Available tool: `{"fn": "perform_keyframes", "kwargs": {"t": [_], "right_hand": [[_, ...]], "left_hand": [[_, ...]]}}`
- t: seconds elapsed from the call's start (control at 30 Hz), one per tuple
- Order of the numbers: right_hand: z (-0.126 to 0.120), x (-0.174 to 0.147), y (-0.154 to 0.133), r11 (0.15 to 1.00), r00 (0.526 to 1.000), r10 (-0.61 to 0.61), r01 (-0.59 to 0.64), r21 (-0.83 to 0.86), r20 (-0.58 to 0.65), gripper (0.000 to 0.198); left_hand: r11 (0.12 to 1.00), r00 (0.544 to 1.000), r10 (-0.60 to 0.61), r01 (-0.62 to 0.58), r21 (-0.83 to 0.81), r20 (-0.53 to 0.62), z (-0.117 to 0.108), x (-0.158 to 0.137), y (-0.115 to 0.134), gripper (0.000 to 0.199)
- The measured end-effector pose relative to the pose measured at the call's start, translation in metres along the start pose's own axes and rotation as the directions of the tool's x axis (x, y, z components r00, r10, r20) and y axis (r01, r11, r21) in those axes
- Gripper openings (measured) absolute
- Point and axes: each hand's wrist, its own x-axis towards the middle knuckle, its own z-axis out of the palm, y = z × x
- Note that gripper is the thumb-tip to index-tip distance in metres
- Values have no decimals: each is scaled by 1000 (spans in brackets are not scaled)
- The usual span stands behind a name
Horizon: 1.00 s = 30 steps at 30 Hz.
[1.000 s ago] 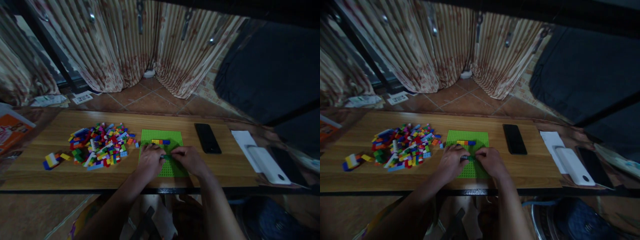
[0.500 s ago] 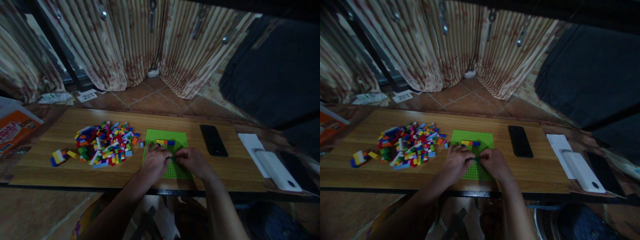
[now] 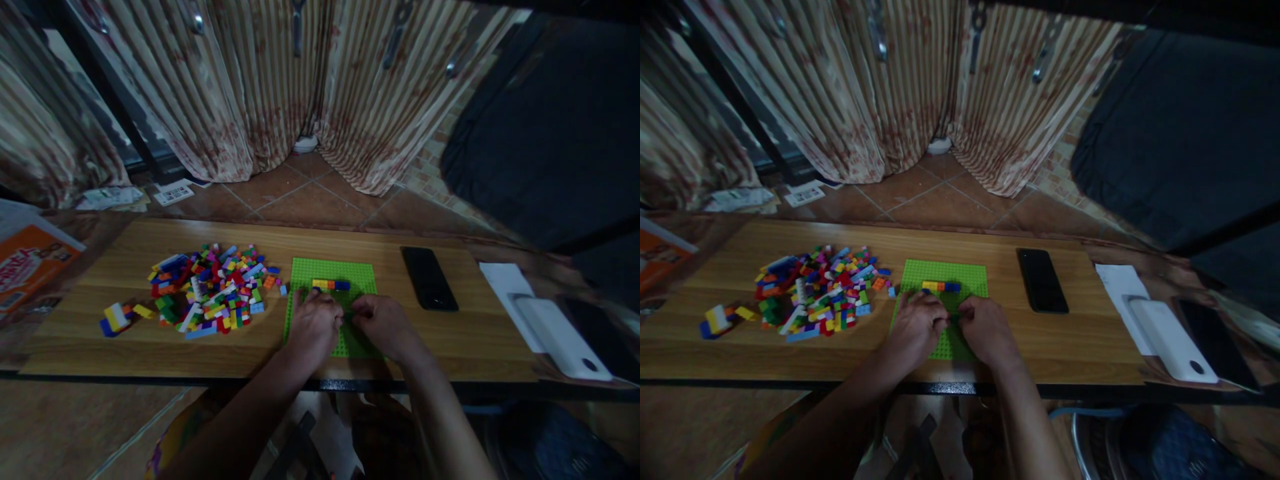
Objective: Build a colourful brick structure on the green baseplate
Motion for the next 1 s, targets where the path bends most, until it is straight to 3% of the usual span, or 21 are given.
{"fn": "perform_keyframes", "kwargs": {"t": [0.33,0.6,0.67,0.77,0.83,0.93,1.0], "right_hand": [[5,-2,-6,992,998,-8,-1,-126,-69,32],[4,2,13,993,1000,4,-3,117,-9,22],[2,6,16,990,999,7,1,138,-54,22],[-2,12,16,990,978,14,16,142,-209,24],[-2,14,13,986,961,70,-27,162,-266,27],[5,14,1,985,927,106,-48,167,-360,35],[13,15,-11,993,884,62,-7,121,-462,41]], "left_hand": [[1000,999,-23,23,-6,-46,7,-6,-1,17],[1000,995,19,-19,-1,-94,9,-12,0,11],[999,993,41,-38,28,-108,10,-17,6,13],[990,980,125,-113,85,-154,16,-25,16,45],[978,978,169,-151,142,-125,22,-30,21,60],[969,980,172,-151,194,-100,30,-32,24,64],[970,981,166,-145,196,-98,32,-30,23,63]]}}
